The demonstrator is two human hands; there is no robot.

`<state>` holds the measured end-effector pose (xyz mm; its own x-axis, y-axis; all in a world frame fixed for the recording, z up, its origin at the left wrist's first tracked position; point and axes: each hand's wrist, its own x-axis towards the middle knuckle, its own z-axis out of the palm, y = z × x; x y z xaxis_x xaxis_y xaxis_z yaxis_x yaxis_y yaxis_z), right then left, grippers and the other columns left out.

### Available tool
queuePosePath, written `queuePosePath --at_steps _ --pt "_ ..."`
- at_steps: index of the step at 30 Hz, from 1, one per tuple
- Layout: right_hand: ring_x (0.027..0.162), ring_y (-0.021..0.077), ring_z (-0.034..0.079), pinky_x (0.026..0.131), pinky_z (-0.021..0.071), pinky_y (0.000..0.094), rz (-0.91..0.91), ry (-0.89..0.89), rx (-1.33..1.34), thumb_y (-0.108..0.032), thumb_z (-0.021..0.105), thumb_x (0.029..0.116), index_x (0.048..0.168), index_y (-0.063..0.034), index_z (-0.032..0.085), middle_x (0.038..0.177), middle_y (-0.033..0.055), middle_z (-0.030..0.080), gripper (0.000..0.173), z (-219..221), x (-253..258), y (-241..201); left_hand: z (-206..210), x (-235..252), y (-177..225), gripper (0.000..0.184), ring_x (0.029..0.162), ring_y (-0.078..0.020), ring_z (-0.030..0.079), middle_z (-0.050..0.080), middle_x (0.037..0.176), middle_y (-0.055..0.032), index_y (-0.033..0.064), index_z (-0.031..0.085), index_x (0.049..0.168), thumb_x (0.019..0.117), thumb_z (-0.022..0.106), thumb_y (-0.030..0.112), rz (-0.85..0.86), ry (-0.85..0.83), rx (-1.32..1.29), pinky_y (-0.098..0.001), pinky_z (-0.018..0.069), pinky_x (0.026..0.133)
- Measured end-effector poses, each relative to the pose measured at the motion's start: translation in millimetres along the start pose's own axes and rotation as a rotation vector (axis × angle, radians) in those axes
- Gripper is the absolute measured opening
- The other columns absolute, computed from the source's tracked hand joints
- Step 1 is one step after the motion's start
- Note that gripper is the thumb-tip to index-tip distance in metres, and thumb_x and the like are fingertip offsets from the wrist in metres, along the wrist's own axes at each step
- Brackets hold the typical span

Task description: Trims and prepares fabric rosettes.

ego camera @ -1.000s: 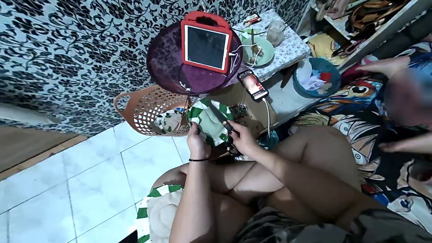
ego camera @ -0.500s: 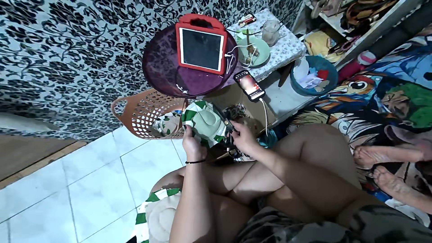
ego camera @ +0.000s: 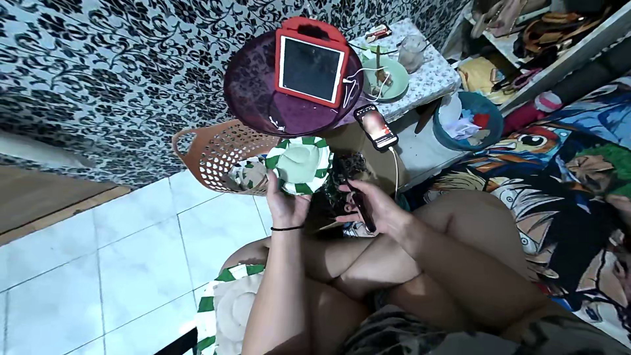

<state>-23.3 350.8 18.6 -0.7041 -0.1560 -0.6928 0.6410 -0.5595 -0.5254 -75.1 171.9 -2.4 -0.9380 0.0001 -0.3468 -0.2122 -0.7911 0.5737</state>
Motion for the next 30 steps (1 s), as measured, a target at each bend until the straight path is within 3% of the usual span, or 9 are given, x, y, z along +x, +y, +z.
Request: queuePosePath --at_steps 3,5,7,12,18,21,23,27,30 --pt "0.080 0.0177 0.062 0.084 0.0576 0.0404 -0.072 -0.113 0.027 -0.022 0.037 0.1090 0.129 -0.0006 0.057 0.095 0.0075 0.059 0.036 0.0 -6.4 1.0 1.9 -3.8 -1.2 0.021 0.095 -0.0188 0.071 0.069 0.108 -0.0082 0.0101 0.056 0.118 0.1024 0.042 0.009 0.018 0.016 0.033 -0.0369 0.0612 0.081" --pt "0.092 0.0170 0.063 0.089 0.0535 0.0362 -0.109 -0.167 -0.025 -0.014 0.035 0.1050 0.136 -0.0008 0.054 0.107 0.0091 0.062 0.039 -1.5 -7.7 3.9 0.3 -4.0 -2.1 0.025 0.092 -0.0186 0.071 0.070 0.104 -0.0091 0.0074 0.056 0.113 0.0954 0.042 -0.005 0.034 0.017 0.024 -0.0356 0.0611 0.081" --pt "0.102 0.0165 0.061 0.094 0.0519 0.0350 -0.157 -0.240 -0.120 -0.004 0.043 0.0972 0.142 -0.0007 0.048 0.117 0.0107 0.061 0.045 -3.5 -8.4 6.4 -0.6 -3.3 -2.5 0.030 0.093 -0.0183 0.071 0.070 0.105 -0.0097 0.0068 0.056 0.114 0.0931 0.042 -0.010 0.043 0.008 0.017 -0.0351 0.0611 0.082" --pt "0.095 0.0117 0.064 0.090 0.0543 0.0286 -0.245 -0.379 -0.207 0.008 0.059 0.0840 0.149 0.0026 0.032 0.112 0.0107 0.062 0.071 1.6 -14.2 14.8 1.3 -3.6 -2.9 0.026 0.099 -0.0186 0.071 0.069 0.112 -0.0092 0.0080 0.052 0.123 0.1011 0.047 -0.005 0.038 -0.032 -0.025 -0.0340 0.0609 0.088" --pt "0.085 0.0102 0.063 0.091 0.0549 0.0319 -0.241 -0.339 -0.108 -0.001 0.047 0.0967 0.149 -0.0015 0.037 0.093 0.0013 0.060 0.053 3.0 -18.9 23.3 2.9 -6.9 1.4 0.032 0.115 -0.0331 0.067 0.064 0.126 -0.0184 0.0027 0.050 0.130 0.1009 0.042 -0.008 0.033 -0.141 -0.146 -0.0482 0.0565 0.101" --pt "0.093 0.0150 0.065 0.092 0.0542 0.0335 -0.181 -0.395 -0.040 -0.017 0.036 0.1076 0.151 -0.0035 0.035 0.104 0.0060 0.064 0.046 1.6 -16.4 22.6 1.6 -5.7 2.8 0.037 0.118 -0.0338 0.066 0.063 0.131 -0.0185 0.0016 0.050 0.131 0.0979 0.040 -0.013 0.067 -0.174 -0.120 -0.0477 0.0552 0.104" --pt "0.093 0.0135 0.064 0.088 0.0539 0.0300 -0.218 -0.405 -0.089 -0.019 0.032 0.1090 0.149 -0.0007 0.040 0.109 0.0065 0.063 0.045 0.2 -12.9 24.7 2.0 -5.1 1.7 0.039 0.117 -0.0336 0.066 0.063 0.130 -0.0174 0.0027 0.049 0.131 0.0969 0.041 -0.015 0.115 -0.152 -0.067 -0.0485 0.0551 0.104" --pt "0.085 0.0094 0.059 0.082 0.0525 0.0257 -0.253 -0.335 -0.203 -0.020 0.036 0.1092 0.143 -0.0016 0.050 0.096 0.0019 0.059 0.041 3.8 -14.7 28.9 3.7 -5.1 0.5 0.034 0.117 -0.0355 0.065 0.062 0.129 -0.0202 0.0001 0.048 0.131 0.0990 0.040 -0.008 0.153 -0.107 -0.034 -0.0512 0.0545 0.104" --pt "0.078 0.0095 0.064 0.071 0.0555 0.0246 -0.272 -0.236 -0.354 -0.018 0.047 0.1063 0.137 0.0011 0.057 0.093 0.0042 0.067 0.037 3.7 -15.1 32.1 7.8 -9.1 2.3 0.030 0.120 -0.0344 0.064 0.062 0.129 -0.0199 -0.0003 0.052 0.128 0.1008 0.040 -0.001 0.157 -0.084 -0.061 -0.0507 0.0537 0.104"
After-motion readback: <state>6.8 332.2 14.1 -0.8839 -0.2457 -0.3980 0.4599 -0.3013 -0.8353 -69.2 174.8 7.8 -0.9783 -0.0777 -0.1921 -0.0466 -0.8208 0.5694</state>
